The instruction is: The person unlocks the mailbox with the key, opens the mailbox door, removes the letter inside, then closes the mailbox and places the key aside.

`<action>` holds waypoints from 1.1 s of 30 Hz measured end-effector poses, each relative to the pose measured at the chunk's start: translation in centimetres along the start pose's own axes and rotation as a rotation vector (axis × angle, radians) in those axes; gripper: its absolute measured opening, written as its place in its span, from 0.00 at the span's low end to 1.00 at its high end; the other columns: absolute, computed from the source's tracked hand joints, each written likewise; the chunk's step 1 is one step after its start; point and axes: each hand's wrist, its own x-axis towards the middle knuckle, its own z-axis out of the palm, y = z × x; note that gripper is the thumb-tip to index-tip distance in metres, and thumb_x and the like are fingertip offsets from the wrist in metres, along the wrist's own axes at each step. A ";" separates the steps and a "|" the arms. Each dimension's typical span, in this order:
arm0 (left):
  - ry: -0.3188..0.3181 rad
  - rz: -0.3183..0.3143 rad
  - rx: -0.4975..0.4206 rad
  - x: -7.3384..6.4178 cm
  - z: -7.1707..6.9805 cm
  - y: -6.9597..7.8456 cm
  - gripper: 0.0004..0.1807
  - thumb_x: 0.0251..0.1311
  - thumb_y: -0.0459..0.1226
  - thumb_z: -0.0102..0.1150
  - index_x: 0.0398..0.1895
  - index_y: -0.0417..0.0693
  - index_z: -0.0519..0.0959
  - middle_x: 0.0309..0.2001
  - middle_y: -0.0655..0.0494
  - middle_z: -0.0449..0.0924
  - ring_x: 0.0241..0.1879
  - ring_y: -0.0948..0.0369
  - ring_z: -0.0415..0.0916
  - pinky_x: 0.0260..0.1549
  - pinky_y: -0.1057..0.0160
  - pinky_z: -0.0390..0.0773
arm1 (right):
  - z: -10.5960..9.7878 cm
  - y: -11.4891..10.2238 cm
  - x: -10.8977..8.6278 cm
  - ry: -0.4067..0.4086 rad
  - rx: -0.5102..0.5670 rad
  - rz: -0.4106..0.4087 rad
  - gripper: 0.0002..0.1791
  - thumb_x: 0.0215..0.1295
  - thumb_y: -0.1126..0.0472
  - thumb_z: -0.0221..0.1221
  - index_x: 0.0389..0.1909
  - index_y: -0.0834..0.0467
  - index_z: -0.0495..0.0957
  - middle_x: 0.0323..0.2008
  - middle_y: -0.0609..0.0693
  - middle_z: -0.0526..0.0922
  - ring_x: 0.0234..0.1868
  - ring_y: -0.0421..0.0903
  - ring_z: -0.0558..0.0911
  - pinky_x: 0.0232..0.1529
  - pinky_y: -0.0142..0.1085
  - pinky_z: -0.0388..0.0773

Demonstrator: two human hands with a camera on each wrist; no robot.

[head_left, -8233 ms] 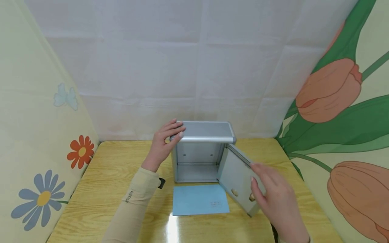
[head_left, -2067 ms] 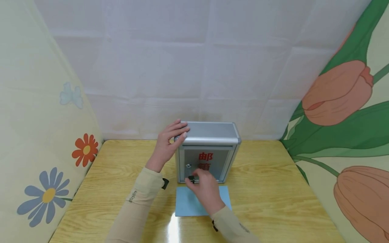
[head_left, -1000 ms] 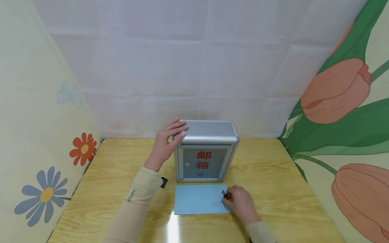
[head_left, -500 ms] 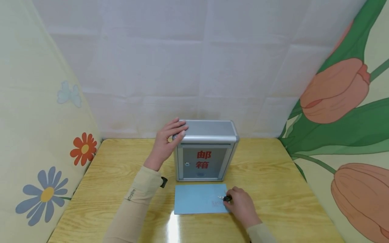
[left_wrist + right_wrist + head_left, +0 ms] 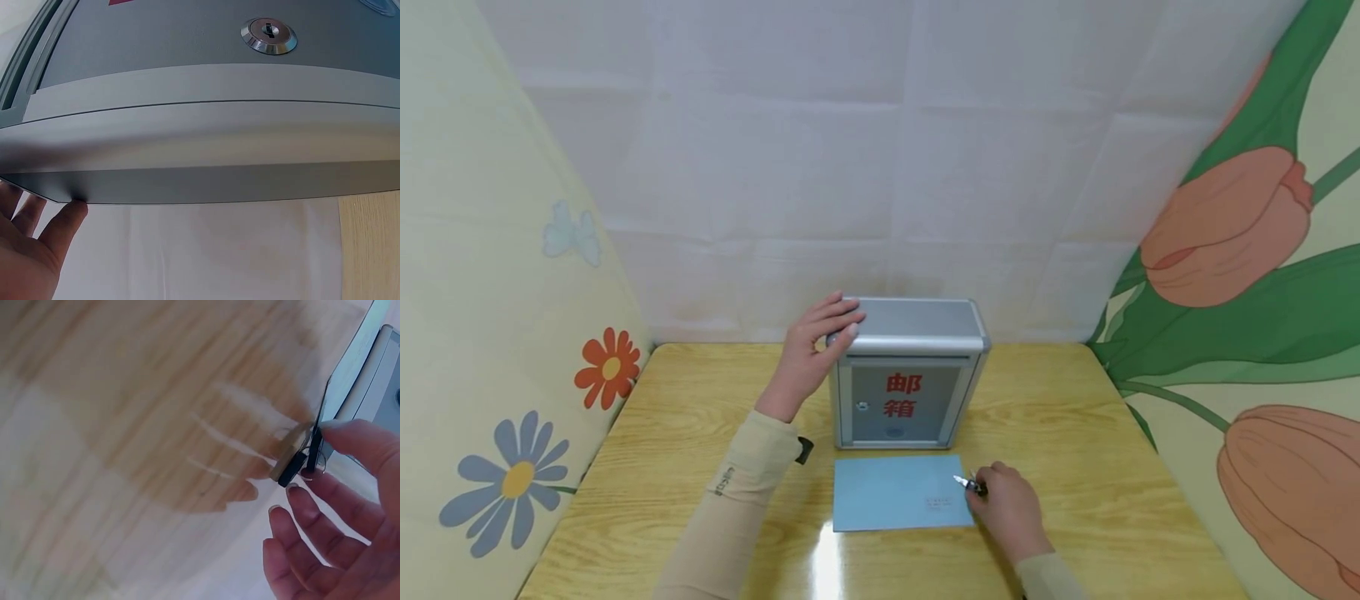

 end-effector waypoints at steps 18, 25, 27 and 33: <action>-0.049 -0.073 0.039 -0.6 -0.4 -2.0 0.21 0.68 0.43 0.55 0.62 0.50 0.75 0.69 0.53 0.62 0.72 0.56 0.49 0.69 0.55 0.52 | -1.0 -0.6 0.0 0.032 0.026 0.106 0.16 0.51 0.52 0.69 0.32 0.61 0.82 0.28 0.51 0.78 0.30 0.52 0.78 0.28 0.47 0.76; -0.023 -0.100 0.138 -2.1 -1.3 -1.1 0.30 0.67 0.41 0.57 0.72 0.55 0.63 0.74 0.57 0.51 0.72 0.59 0.47 0.67 0.48 0.55 | -2.0 -3.3 -0.4 0.074 0.094 -0.006 0.20 0.57 0.54 0.66 0.44 0.65 0.81 0.42 0.60 0.81 0.44 0.58 0.80 0.43 0.52 0.79; 0.023 -0.077 0.188 -3.1 -1.5 -0.4 0.32 0.65 0.39 0.60 0.72 0.54 0.62 0.73 0.56 0.52 0.72 0.57 0.48 0.67 0.47 0.55 | -2.2 -4.0 -0.6 0.103 0.098 -0.054 0.22 0.57 0.54 0.66 0.46 0.65 0.81 0.45 0.61 0.81 0.47 0.59 0.79 0.46 0.52 0.79; 0.113 0.003 0.447 -7.4 -0.5 1.3 0.33 0.68 0.48 0.53 0.72 0.46 0.62 0.71 0.46 0.57 0.71 0.47 0.51 0.67 0.41 0.49 | -2.2 -5.9 -0.9 0.293 0.108 -0.236 0.24 0.52 0.56 0.68 0.48 0.65 0.81 0.48 0.64 0.79 0.49 0.61 0.78 0.49 0.54 0.77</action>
